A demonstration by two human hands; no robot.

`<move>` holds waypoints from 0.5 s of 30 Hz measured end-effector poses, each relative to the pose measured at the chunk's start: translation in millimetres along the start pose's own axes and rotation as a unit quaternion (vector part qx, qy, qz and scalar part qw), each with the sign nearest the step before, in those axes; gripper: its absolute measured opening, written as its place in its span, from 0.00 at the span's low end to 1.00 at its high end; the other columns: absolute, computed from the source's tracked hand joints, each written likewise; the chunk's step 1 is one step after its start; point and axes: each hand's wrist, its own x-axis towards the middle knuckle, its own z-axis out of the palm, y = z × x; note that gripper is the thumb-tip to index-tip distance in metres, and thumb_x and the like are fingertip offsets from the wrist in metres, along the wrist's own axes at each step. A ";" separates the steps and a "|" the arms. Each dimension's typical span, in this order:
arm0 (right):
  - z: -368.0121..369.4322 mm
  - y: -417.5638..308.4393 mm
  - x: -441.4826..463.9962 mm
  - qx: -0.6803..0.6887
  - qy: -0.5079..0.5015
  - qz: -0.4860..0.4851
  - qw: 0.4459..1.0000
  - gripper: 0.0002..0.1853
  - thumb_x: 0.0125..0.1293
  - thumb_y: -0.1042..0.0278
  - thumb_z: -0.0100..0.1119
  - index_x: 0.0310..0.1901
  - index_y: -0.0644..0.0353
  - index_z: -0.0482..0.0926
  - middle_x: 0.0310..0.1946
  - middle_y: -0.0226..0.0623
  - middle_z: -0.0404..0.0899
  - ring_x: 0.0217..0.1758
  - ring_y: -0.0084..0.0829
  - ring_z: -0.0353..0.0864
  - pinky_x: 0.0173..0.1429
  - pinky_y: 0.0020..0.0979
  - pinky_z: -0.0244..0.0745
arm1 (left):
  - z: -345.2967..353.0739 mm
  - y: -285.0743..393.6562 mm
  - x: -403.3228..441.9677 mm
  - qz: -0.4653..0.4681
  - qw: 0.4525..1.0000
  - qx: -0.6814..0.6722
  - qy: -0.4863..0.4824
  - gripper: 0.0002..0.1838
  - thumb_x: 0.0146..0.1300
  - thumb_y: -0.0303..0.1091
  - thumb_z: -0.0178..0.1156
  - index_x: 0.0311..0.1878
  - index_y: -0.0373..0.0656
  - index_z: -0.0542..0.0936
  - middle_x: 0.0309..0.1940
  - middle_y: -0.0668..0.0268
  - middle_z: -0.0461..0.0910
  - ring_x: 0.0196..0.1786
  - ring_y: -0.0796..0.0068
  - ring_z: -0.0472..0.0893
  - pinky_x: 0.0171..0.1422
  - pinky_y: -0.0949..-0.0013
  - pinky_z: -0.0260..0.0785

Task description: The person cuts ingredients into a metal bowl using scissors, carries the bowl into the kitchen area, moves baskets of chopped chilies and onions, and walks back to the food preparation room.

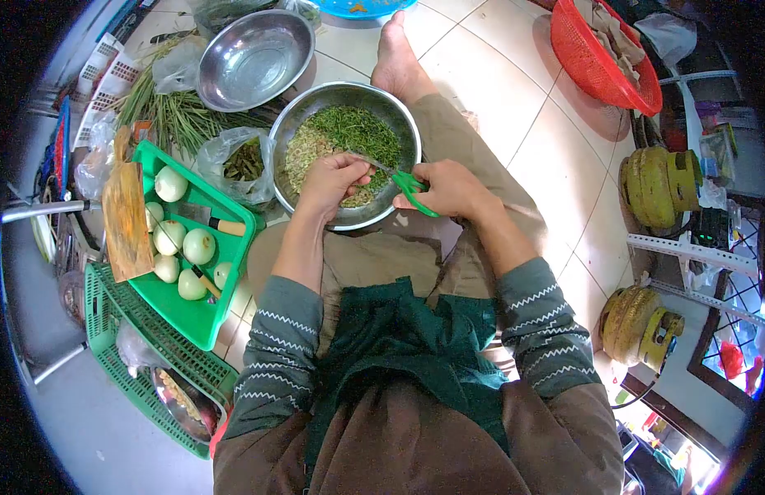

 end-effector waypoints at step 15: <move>-1.7 2.6 -0.7 0.055 -0.011 0.027 0.998 0.28 0.45 0.39 0.62 0.28 0.63 0.78 0.18 0.45 0.75 0.24 0.42 0.76 0.31 0.37 0.68 | -2.0 0.6 1.8 -0.008 0.999 -0.036 0.014 0.10 0.58 0.30 0.57 0.41 0.35 0.76 0.34 0.64 0.79 0.29 0.85 0.74 0.25 0.83 0.60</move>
